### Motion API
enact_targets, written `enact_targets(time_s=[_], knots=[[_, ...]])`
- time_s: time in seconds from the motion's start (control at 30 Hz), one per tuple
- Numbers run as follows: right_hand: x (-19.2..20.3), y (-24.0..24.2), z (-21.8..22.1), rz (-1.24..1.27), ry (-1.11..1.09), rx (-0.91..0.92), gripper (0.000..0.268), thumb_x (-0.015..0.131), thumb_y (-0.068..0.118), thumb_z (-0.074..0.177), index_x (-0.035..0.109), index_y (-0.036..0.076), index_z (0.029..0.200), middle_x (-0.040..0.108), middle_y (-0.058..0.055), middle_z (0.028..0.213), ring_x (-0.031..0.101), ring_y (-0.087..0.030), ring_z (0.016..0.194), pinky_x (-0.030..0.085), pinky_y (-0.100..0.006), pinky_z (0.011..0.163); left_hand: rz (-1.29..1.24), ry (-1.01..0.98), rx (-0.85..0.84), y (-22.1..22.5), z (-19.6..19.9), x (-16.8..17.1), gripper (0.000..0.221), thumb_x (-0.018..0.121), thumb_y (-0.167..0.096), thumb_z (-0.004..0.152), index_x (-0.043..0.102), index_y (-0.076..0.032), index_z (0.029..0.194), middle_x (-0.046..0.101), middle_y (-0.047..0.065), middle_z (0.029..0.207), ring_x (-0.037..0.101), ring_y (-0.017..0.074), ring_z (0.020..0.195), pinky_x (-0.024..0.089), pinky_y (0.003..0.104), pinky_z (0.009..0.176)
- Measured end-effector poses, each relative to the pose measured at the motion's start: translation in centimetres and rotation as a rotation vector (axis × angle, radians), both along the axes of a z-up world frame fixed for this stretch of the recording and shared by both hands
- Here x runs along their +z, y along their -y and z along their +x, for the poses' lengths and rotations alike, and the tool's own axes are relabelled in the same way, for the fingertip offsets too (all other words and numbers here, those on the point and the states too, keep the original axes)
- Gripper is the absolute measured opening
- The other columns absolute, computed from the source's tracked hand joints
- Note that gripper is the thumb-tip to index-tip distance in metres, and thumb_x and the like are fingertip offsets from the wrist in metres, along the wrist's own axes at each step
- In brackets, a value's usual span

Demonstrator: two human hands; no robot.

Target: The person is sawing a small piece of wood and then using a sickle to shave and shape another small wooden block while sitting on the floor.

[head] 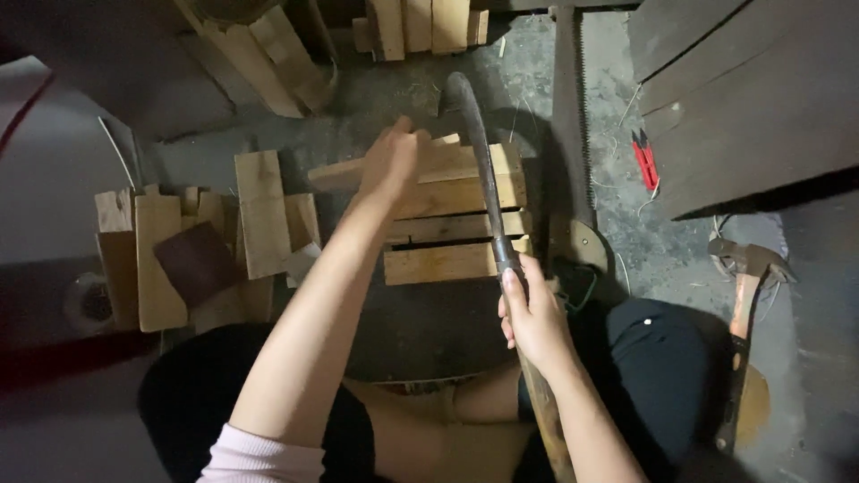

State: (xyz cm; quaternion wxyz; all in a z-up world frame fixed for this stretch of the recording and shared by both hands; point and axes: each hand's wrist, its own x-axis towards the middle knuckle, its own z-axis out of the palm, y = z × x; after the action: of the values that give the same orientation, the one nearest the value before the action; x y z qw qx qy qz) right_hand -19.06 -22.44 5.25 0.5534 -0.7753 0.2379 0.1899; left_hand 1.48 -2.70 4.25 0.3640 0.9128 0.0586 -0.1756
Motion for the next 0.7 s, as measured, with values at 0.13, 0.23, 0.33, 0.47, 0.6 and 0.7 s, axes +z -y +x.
enact_targets(time_s=[0.13,0.23,0.33,0.47,0.6,0.7], knots=[[-0.6,-0.2,0.4,-0.054,-0.007,0.024,0.039,0.045,0.033,0.107,0.055,0.017,0.141,0.065,-0.014,0.062,0.061,-0.024,0.034,0.050,-0.032,0.028,0.305,0.136,-0.301,0.3,-1.8,4.9,0.034,0.047,-0.016,0.107,0.067,-0.008,0.133,0.067,0.018,0.129,0.063,0.0355,0.126,0.049,0.049,0.108],[0.0,-0.3,0.4,-0.095,-0.046,0.051,0.039,0.044,0.036,0.107,0.055,0.023,0.141,0.065,-0.012,0.063,0.062,-0.024,0.035,0.051,-0.033,0.029,0.311,0.148,-0.232,0.5,-0.5,2.8,0.025,0.053,-0.011,0.101,0.076,0.000,0.097,0.076,0.018,0.089,0.076,0.0390,0.095,0.060,0.055,0.085],[1.1,-0.7,0.6,-0.129,-0.084,0.081,0.043,0.043,0.035,0.107,0.054,0.018,0.144,0.065,-0.013,0.064,0.064,-0.025,0.040,0.056,-0.036,0.039,0.347,0.158,-0.272,0.8,-1.1,5.1,0.025,0.056,-0.009,0.101,0.075,-0.001,0.087,0.076,0.017,0.080,0.078,0.0374,0.086,0.062,0.052,0.073],[1.2,-0.8,0.9,-0.181,-0.127,0.154,0.043,0.039,0.039,0.107,0.052,0.022,0.145,0.064,-0.010,0.060,0.065,-0.025,0.042,0.056,-0.036,0.043,0.343,0.216,-0.294,-0.3,0.9,-1.9,0.028,0.054,-0.015,0.106,0.072,-0.005,0.088,0.073,0.011,0.075,0.073,0.0233,0.072,0.058,0.039,0.066],[2.3,-1.2,1.0,-0.227,-0.165,0.186,0.045,0.035,0.042,0.107,0.049,0.023,0.147,0.064,-0.008,0.060,0.065,-0.023,0.043,0.056,-0.033,0.045,0.310,0.194,-0.337,0.7,-2.6,8.7,0.023,0.053,-0.008,0.104,0.074,0.002,0.103,0.077,0.022,0.096,0.076,0.0390,0.094,0.061,0.053,0.083],[2.6,-1.5,1.0,-0.265,-0.143,0.187,0.045,0.036,0.042,0.107,0.049,0.024,0.146,0.064,-0.008,0.058,0.066,-0.024,0.044,0.056,-0.035,0.047,0.333,0.112,-0.301,0.9,-2.8,6.6,0.031,0.058,-0.011,0.104,0.064,-0.001,0.132,0.067,0.021,0.127,0.063,0.0345,0.126,0.050,0.050,0.108]])
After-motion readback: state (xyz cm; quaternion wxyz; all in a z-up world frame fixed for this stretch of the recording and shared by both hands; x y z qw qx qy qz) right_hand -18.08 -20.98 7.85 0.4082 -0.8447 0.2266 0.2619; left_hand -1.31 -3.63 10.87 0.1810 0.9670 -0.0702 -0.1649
